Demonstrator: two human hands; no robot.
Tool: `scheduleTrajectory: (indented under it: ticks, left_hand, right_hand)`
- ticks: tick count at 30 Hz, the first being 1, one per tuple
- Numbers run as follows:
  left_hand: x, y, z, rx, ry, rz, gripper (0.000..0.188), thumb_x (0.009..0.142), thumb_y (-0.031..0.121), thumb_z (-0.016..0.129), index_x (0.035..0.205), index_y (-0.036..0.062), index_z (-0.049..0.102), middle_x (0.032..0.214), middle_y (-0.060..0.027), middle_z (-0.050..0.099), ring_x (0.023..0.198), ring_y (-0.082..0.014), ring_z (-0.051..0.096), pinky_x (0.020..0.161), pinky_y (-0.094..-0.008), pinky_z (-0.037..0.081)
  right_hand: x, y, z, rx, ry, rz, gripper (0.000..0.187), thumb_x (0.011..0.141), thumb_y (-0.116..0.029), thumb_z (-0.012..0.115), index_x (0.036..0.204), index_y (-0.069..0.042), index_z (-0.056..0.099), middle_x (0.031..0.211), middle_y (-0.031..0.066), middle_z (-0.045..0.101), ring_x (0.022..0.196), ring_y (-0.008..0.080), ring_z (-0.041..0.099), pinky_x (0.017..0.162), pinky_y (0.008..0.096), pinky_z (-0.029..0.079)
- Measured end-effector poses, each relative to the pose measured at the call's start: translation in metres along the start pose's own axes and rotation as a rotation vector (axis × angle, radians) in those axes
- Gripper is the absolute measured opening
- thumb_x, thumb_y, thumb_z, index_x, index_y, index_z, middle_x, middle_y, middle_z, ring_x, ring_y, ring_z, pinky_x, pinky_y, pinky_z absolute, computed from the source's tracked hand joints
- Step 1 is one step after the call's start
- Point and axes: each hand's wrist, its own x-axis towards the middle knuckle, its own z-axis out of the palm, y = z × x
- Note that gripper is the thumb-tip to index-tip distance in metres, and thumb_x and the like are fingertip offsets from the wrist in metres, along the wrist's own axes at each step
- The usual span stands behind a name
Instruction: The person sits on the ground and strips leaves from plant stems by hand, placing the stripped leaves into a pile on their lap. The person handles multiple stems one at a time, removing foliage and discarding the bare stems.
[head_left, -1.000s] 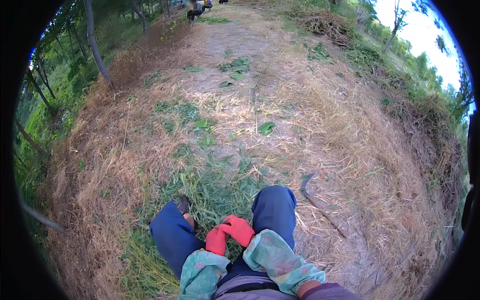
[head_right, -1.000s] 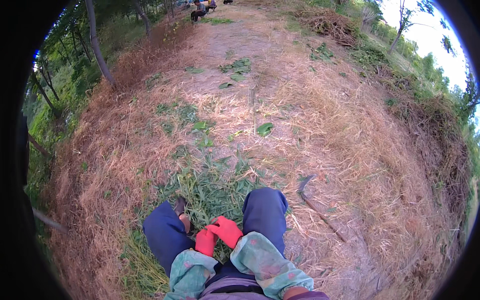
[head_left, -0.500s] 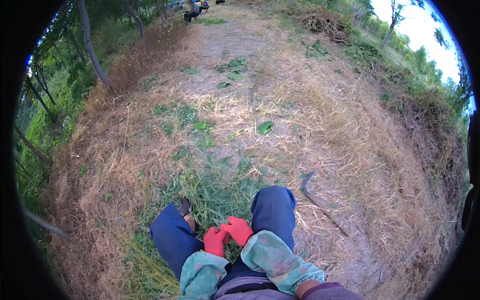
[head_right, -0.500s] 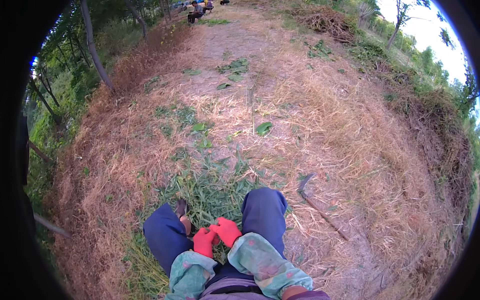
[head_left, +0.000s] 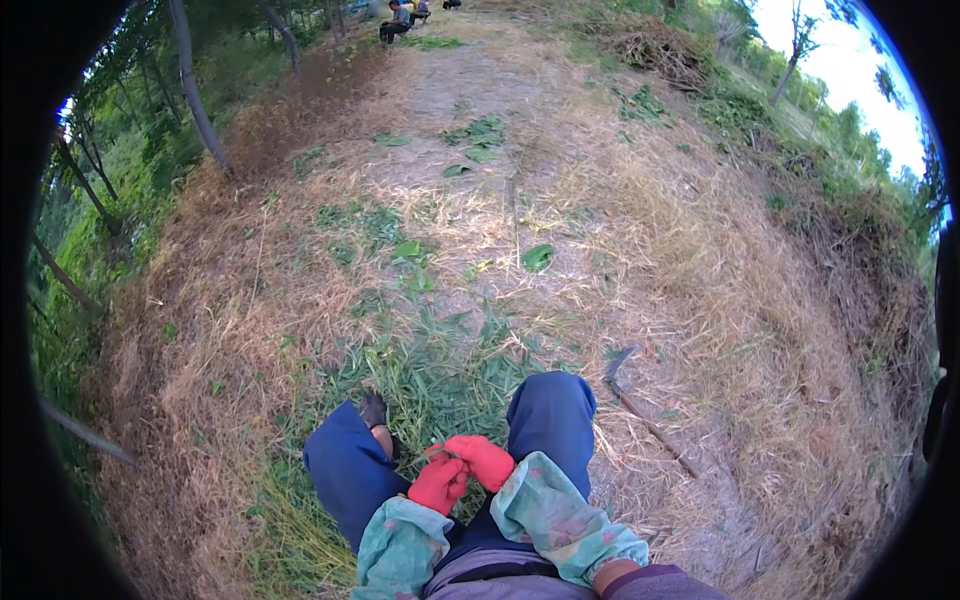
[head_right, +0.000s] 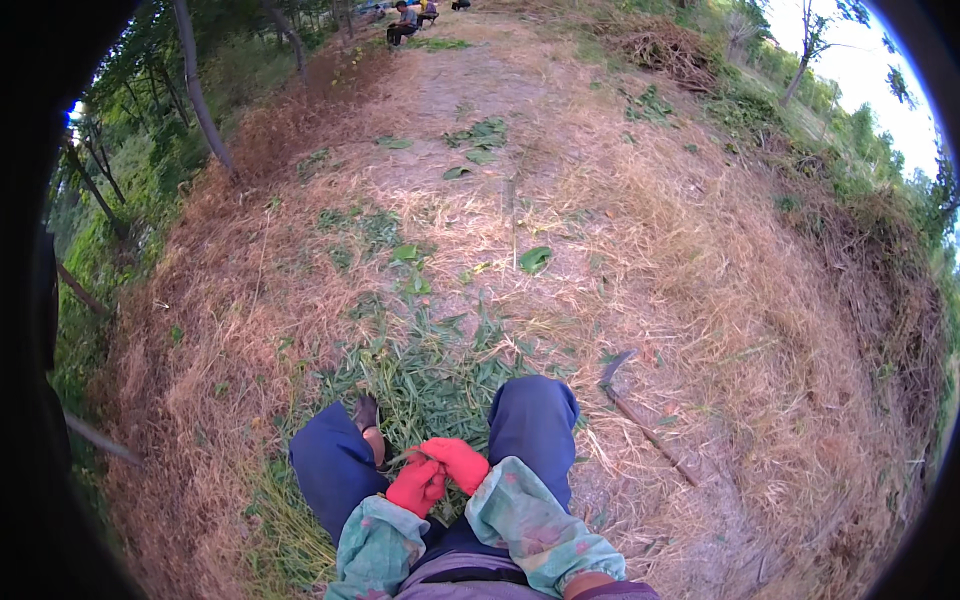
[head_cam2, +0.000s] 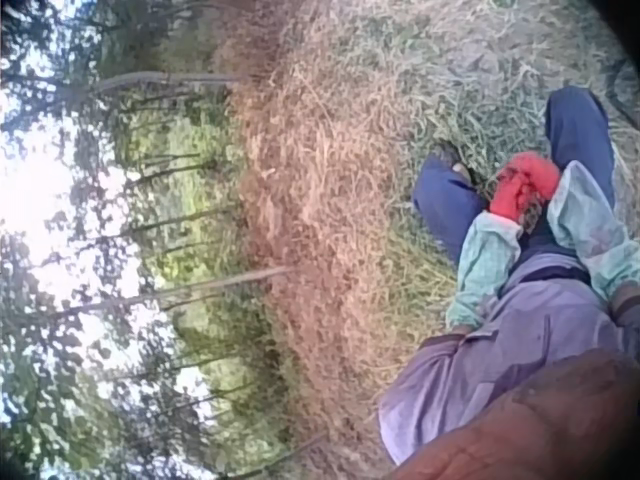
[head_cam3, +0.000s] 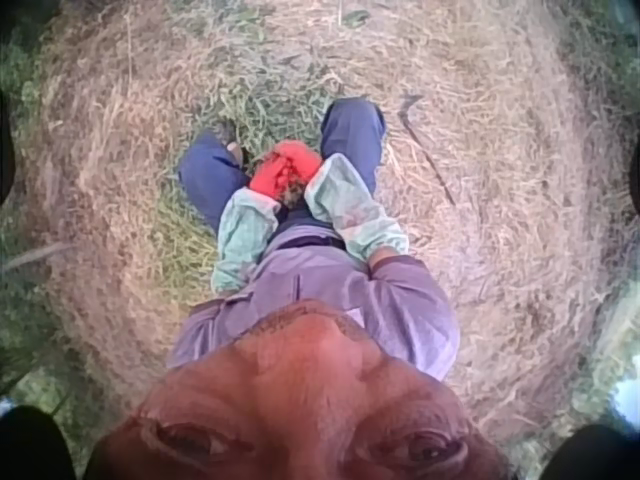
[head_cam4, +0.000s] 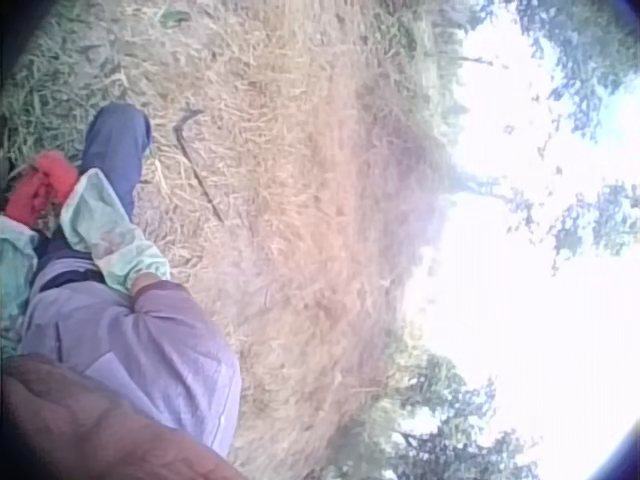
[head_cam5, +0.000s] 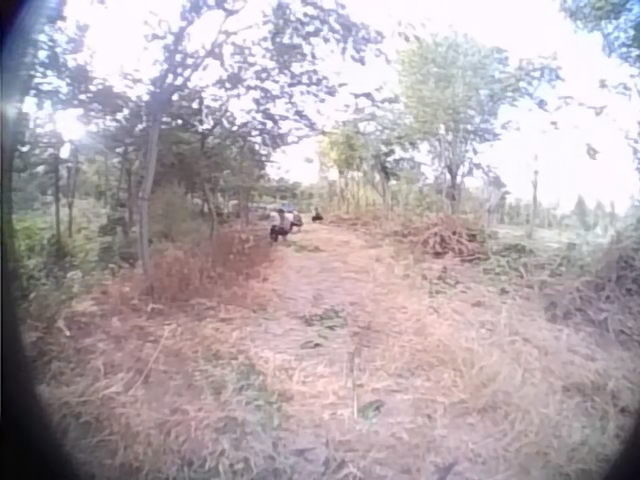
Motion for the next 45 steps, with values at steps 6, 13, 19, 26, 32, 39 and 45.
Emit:
scheduleTrajectory:
  ticks: [6,13,19,26,32,39,45]
  left_hand:
    - [-0.001,0.001,-0.004,0.128,-0.029,-0.011,0.013,0.092,0.017,0.062,0.088,0.0054,0.059,0.070,-0.0018,0.055,0.051,-0.0104,0.045,0.046,-0.0260,0.033]
    - [-0.006,0.005,0.014,0.502,0.433,0.293,0.023,0.090,0.020,0.063,0.078,0.0008,0.065,0.063,-0.0065,0.061,0.050,-0.0132,0.054,0.046,-0.0278,0.040]
    - [0.000,0.000,0.015,0.465,0.450,0.372,0.024,0.093,0.022,0.059,0.082,0.0006,0.066,0.065,-0.0077,0.062,0.051,-0.0139,0.056,0.047,-0.0285,0.043]
    - [0.033,-0.025,-0.064,0.833,0.649,0.527,0.009,0.086,0.008,0.060,0.091,0.0048,0.067,0.074,-0.0065,0.061,0.060,-0.0169,0.060,0.052,-0.0318,0.047]
    - [0.030,-0.021,-0.054,1.537,0.595,0.922,0.017,0.080,0.003,0.062,0.094,0.0100,0.070,0.089,-0.0070,0.065,0.066,-0.0205,0.064,0.056,-0.0345,0.050]
    - [0.031,-0.027,-0.033,0.948,0.413,0.437,0.020,0.093,0.025,0.060,0.093,0.0074,0.069,0.064,-0.0038,0.060,0.055,-0.0133,0.057,0.049,-0.0308,0.042]
    - [0.014,-0.013,-0.008,0.701,0.465,0.402,0.028,0.093,0.032,0.060,0.096,0.0056,0.070,0.061,-0.0051,0.060,0.054,-0.0130,0.055,0.049,-0.0324,0.040]
  right_hand:
    - [-0.002,-0.003,0.010,-0.056,0.086,-0.101,0.027,0.095,-0.027,0.068,0.098,0.000,0.065,0.101,0.0108,0.070,0.081,0.0155,0.065,0.071,0.0310,0.052]
    - [0.006,0.007,-0.002,-0.608,0.381,-0.136,0.038,0.091,-0.035,0.072,0.086,0.003,0.071,0.082,0.0114,0.070,0.073,0.0162,0.065,0.064,0.0325,0.050]
    - [0.008,0.019,-0.002,-0.826,0.443,-0.369,0.037,0.088,-0.037,0.072,0.095,-0.001,0.071,0.085,0.0148,0.068,0.075,0.0269,0.066,0.069,0.0376,0.051]
    - [-0.010,0.012,0.028,-0.871,0.379,-0.331,0.029,0.093,-0.029,0.067,0.096,0.000,0.067,0.083,0.0113,0.068,0.074,0.0244,0.066,0.068,0.0358,0.052]
    - [-0.019,-0.020,0.011,-0.039,0.069,-0.072,0.023,0.094,-0.022,0.067,0.093,0.001,0.066,0.082,0.0095,0.068,0.068,0.0161,0.064,0.063,0.0293,0.050]
    - [-0.003,-0.002,0.014,-0.694,0.396,-0.243,0.028,0.093,-0.024,0.067,0.099,0.003,0.068,0.081,0.0108,0.070,0.074,0.0170,0.066,0.065,0.0318,0.051]
    - [-0.005,-0.008,0.010,-0.827,0.378,-0.208,0.028,0.089,-0.025,0.070,0.101,0.001,0.070,0.086,0.0148,0.072,0.082,0.0197,0.069,0.073,0.0345,0.052]
